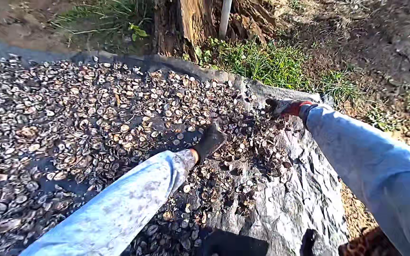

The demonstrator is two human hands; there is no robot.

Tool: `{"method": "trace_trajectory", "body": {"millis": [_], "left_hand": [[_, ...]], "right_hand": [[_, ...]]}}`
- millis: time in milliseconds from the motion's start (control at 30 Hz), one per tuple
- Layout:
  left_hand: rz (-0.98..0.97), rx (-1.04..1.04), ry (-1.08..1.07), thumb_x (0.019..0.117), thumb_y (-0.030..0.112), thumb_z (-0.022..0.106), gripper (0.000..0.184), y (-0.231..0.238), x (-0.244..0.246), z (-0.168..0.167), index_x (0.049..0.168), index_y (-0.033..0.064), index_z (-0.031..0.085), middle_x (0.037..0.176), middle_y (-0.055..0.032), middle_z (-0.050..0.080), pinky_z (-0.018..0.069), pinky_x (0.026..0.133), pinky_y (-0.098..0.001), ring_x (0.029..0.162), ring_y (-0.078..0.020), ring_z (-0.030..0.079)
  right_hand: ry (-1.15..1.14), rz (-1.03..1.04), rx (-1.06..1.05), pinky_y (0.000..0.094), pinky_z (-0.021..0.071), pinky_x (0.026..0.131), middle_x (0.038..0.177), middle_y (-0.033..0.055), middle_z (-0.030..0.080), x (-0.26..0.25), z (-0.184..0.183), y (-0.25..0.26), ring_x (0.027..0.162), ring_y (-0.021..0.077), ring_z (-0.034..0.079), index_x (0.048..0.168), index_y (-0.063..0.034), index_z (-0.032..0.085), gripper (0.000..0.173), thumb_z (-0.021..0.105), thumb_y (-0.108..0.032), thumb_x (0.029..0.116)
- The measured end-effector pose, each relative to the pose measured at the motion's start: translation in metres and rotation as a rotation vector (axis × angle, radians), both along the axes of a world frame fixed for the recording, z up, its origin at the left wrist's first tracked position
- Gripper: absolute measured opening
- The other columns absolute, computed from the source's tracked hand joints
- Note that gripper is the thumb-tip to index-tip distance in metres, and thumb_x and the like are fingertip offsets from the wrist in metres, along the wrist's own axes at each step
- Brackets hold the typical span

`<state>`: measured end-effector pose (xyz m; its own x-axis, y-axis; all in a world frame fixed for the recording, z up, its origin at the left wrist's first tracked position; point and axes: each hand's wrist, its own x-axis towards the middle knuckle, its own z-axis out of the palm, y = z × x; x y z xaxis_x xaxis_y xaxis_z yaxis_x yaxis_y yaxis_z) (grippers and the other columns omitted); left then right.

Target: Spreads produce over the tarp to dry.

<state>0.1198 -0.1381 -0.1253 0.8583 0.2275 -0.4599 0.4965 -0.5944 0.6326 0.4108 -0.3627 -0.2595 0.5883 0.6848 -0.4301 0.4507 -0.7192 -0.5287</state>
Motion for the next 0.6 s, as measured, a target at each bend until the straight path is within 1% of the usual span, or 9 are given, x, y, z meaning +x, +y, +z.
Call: {"method": "trace_trajectory", "body": {"millis": [100,167,267,300,333,367,467,500,600], "left_hand": [[0.057,0.086,-0.221,0.0915,0.019,0.077,0.057,-0.004,0.067,-0.052,0.141,0.0036,0.053,0.127,-0.024,0.065,0.0515,0.1,-0.0557,0.116,-0.037,0.065],[0.086,0.203,-0.292,0.0871,0.018,0.078,0.05,-0.008,0.105,-0.079,0.132,0.0063,0.06,0.12,-0.0233,0.068,0.0529,0.095,-0.06,0.111,-0.0394,0.067],[0.122,0.304,-0.183,0.1,0.033,0.063,0.05,-0.026,0.139,-0.081,0.141,0.0046,0.057,0.133,-0.0257,0.063,0.0449,0.105,-0.0634,0.126,-0.0426,0.059],[0.101,0.334,-0.169,0.1026,0.037,0.058,0.054,-0.029,0.147,-0.09,0.146,0.0058,0.052,0.141,-0.0243,0.058,0.0424,0.109,-0.0617,0.133,-0.0411,0.055],[0.047,0.378,-0.161,0.1033,0.038,0.055,0.057,-0.029,0.153,-0.107,0.15,0.0076,0.048,0.15,-0.0236,0.051,0.0386,0.114,-0.0612,0.139,-0.0413,0.048],[-0.023,0.436,-0.135,0.1025,0.04,0.055,0.062,-0.03,0.154,-0.127,0.155,0.0096,0.043,0.158,-0.0234,0.041,0.0318,0.117,-0.0635,0.146,-0.0435,0.039],[-0.272,0.64,0.013,0.0994,0.053,0.054,0.061,-0.047,0.133,-0.165,0.155,0.029,0.045,0.166,-0.0179,0.03,0.0254,0.114,-0.0738,0.152,-0.0484,0.025],[-0.336,0.646,0.031,0.1017,0.048,0.053,0.055,-0.054,0.125,-0.167,0.153,0.0287,0.048,0.163,-0.017,0.038,0.0274,0.113,-0.0727,0.15,-0.0475,0.029],[-0.341,0.494,0.054,0.1036,0.022,0.058,0.048,-0.056,0.118,-0.164,0.15,0.0113,0.051,0.154,-0.0217,0.048,0.0305,0.118,-0.0626,0.145,-0.042,0.041]], "right_hand": [[-0.063,0.056,-0.249,0.0701,0.0402,0.105,0.142,0.0261,0.058,0.008,0.048,0.014,0.129,0.0484,0.056,0.159,-0.0186,0.039,0.067,0.065,-0.014,0.0977],[-0.097,0.008,-0.227,0.0662,0.0468,0.097,0.129,0.022,0.066,-0.005,0.059,0.012,0.117,0.0422,0.064,0.141,-0.013,0.061,0.042,0.062,-0.028,0.1015],[-0.271,0.178,-0.108,0.0662,0.0452,0.099,0.125,0.0159,0.069,-0.046,0.029,0.006,0.119,0.0364,0.063,0.126,-0.017,0.069,0.05,0.068,-0.052,0.0906],[-0.303,0.263,-0.029,0.0652,0.0423,0.105,0.134,0.0143,0.066,-0.064,0.013,0.007,0.127,0.0355,0.059,0.13,-0.0228,0.068,0.058,0.074,-0.056,0.0833],[-0.273,0.35,-0.001,0.0673,0.032,0.113,0.151,0.0173,0.053,-0.082,-0.001,0.009,0.141,0.0393,0.046,0.144,-0.0271,0.059,0.074,0.078,-0.058,0.0789],[-0.209,0.418,-0.004,0.0682,0.0207,0.119,0.163,0.0208,0.036,-0.097,-0.013,0.009,0.151,0.0435,0.029,0.154,-0.0266,0.048,0.086,0.08,-0.054,0.0796],[-0.166,0.452,0.156,0.0652,0.0132,0.122,0.166,0.0187,0.032,-0.096,-0.066,-0.018,0.155,0.044,0.021,0.15,-0.0183,0.055,0.07,0.08,-0.028,0.0849],[-0.211,0.442,0.189,0.0667,0.0129,0.122,0.164,0.0169,0.036,-0.084,-0.075,-0.028,0.154,0.0441,0.023,0.146,-0.0205,0.059,0.064,0.079,-0.025,0.0852],[-0.301,0.325,0.174,0.0676,0.0275,0.116,0.152,0.0175,0.052,-0.047,-0.089,-0.045,0.142,0.0443,0.044,0.143,-0.0234,0.062,0.056,0.075,-0.019,0.0885]]}}
